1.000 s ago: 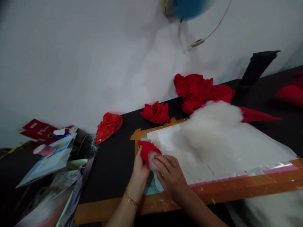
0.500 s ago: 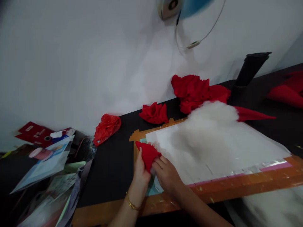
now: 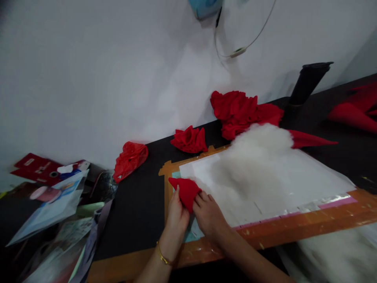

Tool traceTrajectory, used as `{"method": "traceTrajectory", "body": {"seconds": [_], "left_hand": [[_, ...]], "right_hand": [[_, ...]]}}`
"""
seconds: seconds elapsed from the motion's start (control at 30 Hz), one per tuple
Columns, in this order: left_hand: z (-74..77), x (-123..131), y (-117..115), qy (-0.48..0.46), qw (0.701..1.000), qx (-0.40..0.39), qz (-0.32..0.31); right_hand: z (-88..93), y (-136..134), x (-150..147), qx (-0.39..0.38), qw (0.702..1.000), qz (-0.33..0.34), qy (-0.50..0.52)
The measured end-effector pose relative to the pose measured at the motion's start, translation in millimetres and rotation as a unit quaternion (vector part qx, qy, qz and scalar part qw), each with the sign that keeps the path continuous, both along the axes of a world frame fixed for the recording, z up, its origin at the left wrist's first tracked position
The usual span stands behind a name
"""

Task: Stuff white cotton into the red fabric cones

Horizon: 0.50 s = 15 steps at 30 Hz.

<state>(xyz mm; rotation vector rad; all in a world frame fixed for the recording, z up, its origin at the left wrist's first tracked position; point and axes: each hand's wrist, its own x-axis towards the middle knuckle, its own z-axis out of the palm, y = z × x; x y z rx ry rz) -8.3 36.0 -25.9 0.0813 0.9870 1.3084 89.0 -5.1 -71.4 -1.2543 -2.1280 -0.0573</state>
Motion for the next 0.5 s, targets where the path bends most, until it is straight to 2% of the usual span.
{"method": "traceTrajectory", "body": {"seconds": [0.1,0.23,0.37,0.5], "left_hand": [[4.5,-1.7,-0.9,-0.008,1.0,0.001,-0.014],[9.8,-4.8,-3.4,-0.036,0.996,0.005,-0.079],[11.8,-2.4,-8.4,-0.025,0.996,0.011,-0.089],[12.8,-7.4,-4.5,-0.055,0.995,-0.003,-0.086]], "right_hand": [[2.6,1.5,1.1,0.003,1.0,-0.014,-0.004],[-0.5,2.2,-4.1,0.046,0.997,0.045,0.034],[-3.9,6.2,-7.8,0.061,0.998,0.009,0.021],[3.3,1.3,2.8,0.038,0.997,0.043,0.045]]}}
